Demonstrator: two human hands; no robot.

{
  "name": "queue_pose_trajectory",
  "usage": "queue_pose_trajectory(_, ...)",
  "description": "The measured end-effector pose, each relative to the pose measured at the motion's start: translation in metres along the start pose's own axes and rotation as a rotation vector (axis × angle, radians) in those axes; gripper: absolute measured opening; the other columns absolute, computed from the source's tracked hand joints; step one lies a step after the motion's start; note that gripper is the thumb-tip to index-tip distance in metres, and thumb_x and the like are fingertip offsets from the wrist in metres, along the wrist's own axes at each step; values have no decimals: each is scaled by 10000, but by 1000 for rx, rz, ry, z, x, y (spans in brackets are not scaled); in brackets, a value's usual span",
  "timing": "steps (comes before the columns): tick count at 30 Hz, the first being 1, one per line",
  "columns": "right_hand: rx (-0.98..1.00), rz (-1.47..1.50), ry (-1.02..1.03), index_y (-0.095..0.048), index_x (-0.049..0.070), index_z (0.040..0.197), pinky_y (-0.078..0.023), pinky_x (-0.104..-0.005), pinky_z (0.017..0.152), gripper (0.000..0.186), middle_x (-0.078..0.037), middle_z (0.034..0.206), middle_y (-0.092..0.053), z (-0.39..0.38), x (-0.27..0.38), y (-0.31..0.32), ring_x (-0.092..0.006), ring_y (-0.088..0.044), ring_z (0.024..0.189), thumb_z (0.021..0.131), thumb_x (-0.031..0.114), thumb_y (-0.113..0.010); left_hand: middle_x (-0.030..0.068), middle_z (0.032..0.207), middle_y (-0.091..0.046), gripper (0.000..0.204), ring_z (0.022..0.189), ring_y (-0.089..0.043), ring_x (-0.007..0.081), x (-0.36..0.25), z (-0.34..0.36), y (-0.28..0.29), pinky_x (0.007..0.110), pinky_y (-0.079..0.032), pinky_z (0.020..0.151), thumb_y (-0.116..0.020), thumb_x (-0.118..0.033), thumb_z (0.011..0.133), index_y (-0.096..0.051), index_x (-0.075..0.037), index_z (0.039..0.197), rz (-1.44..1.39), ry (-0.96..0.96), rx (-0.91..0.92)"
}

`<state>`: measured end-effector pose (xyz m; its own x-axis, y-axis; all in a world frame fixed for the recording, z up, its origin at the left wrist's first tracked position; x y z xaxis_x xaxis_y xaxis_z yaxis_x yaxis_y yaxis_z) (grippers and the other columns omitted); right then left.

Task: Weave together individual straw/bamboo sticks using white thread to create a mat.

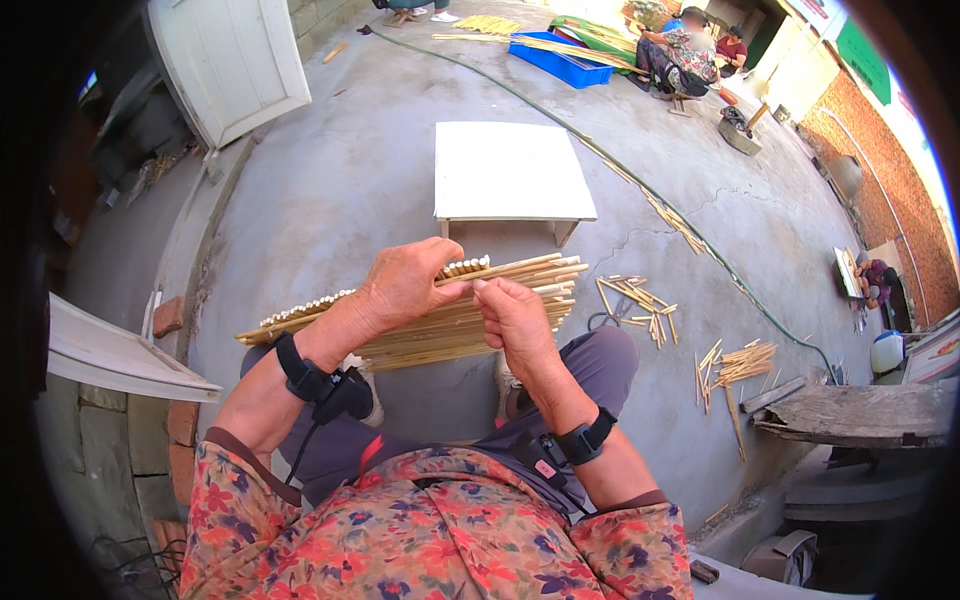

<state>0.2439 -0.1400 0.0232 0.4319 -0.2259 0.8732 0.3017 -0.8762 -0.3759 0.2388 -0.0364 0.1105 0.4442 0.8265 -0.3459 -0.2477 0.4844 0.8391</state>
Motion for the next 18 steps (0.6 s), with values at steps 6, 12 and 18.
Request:
queue_pose_trajectory(6, 59, 285, -86, -482, 117, 730, -215, -199, 426, 196, 93, 599, -318, -5, -22, 7, -25, -260, 488, 892, 194, -559, 119, 785, -590, 225, 779, -591, 320, -12, 4, -22, 413, -478, 659, -633, -251, 801, -551, -43, 827, -9, -47, 138)
queue_pose_trajectory(12, 6, 252, 6, -493, 102, 726, -253, -203, 440, 205, 80, 601, -351, -23, -17, 6, -29, -282, 491, 893, 203, -556, 141, 749, -600, 231, 743, -601, 338, -21, 0, -31, 437, -473, 640, -605, -248, 833, -533, -32, 792, -23, -22, 139)
queue_pose_trajectory(18, 78, -88, -1, -545, 49, 731, -296, -200, 424, 244, 44, 574, -430, -69, -16, 30, -38, -364, 479, 911, 214, -541, 155, 827, -615, 196, 766, -597, 352, 5, 11, -31, 412, -478, 658, -588, -201, 858, -569, -34, 958, -22, 79, 256)
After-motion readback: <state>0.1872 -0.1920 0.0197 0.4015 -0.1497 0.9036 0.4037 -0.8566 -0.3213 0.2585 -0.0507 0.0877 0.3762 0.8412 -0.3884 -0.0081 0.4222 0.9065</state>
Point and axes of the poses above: each hand's wrist, its own z-axis towards the middle knuckle, its own y-axis out of the back of the hand, x = y × z, the point moved 10 cm from there along z, towards the middle knuckle
